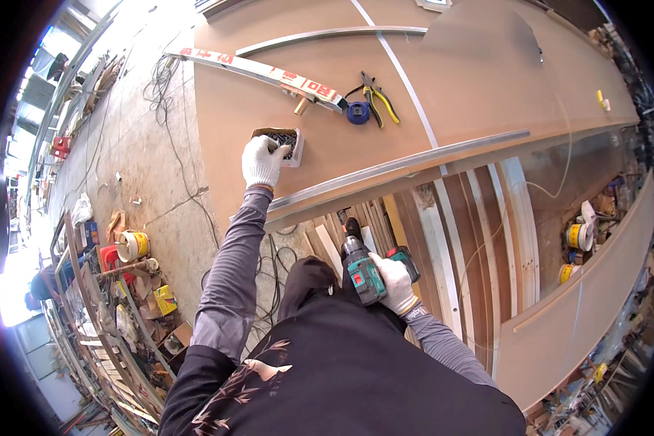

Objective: The person uses a cordless drill to drive screws into a metal rail attached to a large wooden panel. They repeatedly pick up screws and fasten the rail along the panel's edge. Other workers are visible in the background.

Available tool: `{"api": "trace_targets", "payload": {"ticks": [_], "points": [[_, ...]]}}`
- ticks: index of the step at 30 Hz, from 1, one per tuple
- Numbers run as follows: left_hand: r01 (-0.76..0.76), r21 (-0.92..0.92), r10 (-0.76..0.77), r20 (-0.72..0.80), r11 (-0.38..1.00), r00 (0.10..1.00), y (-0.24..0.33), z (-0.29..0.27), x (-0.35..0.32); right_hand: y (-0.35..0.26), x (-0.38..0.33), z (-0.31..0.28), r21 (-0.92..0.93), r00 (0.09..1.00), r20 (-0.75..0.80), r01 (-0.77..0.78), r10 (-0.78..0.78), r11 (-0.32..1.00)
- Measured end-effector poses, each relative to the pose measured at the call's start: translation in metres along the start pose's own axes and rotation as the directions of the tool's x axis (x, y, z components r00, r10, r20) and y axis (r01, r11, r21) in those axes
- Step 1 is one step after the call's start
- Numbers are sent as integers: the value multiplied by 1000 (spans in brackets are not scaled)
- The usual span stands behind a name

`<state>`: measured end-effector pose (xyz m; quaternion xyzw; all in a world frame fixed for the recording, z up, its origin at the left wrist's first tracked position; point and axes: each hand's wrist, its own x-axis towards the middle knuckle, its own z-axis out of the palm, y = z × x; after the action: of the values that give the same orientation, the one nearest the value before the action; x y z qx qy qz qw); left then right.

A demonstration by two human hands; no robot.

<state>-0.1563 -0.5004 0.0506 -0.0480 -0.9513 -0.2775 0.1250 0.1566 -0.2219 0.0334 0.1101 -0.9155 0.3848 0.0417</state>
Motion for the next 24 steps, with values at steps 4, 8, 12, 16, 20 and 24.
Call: {"api": "trace_targets", "payload": {"ticks": [4, 8, 12, 16, 20, 24], "points": [[50, -521, -195, -227, 852, 954, 21, -13, -34, 2, 3, 0, 49, 999, 32, 23, -24, 999], [314, -912, -466, 165, 263, 869, 56, -27, -99, -12, 15, -12, 52, 995, -38, 98, -96, 994], [662, -687, -460, 503, 301, 732, 56, -17, -167, -26, 15, -7, 45, 988, -63, 146, -143, 988], [635, -442, -112, 865, -634, 489, 44, -1, -203, -44, 3, 13, 40, 991, -19, 134, -133, 990], [575, -386, -95, 878, -722, 470, 35, -1, -221, -40, -25, 42, 66, 996, -17, 93, -92, 994], [604, -331, -51, 900, -725, 433, 28, 1, -234, -42, -43, 49, 149, 1000, 23, -2, -1, 989]]}}
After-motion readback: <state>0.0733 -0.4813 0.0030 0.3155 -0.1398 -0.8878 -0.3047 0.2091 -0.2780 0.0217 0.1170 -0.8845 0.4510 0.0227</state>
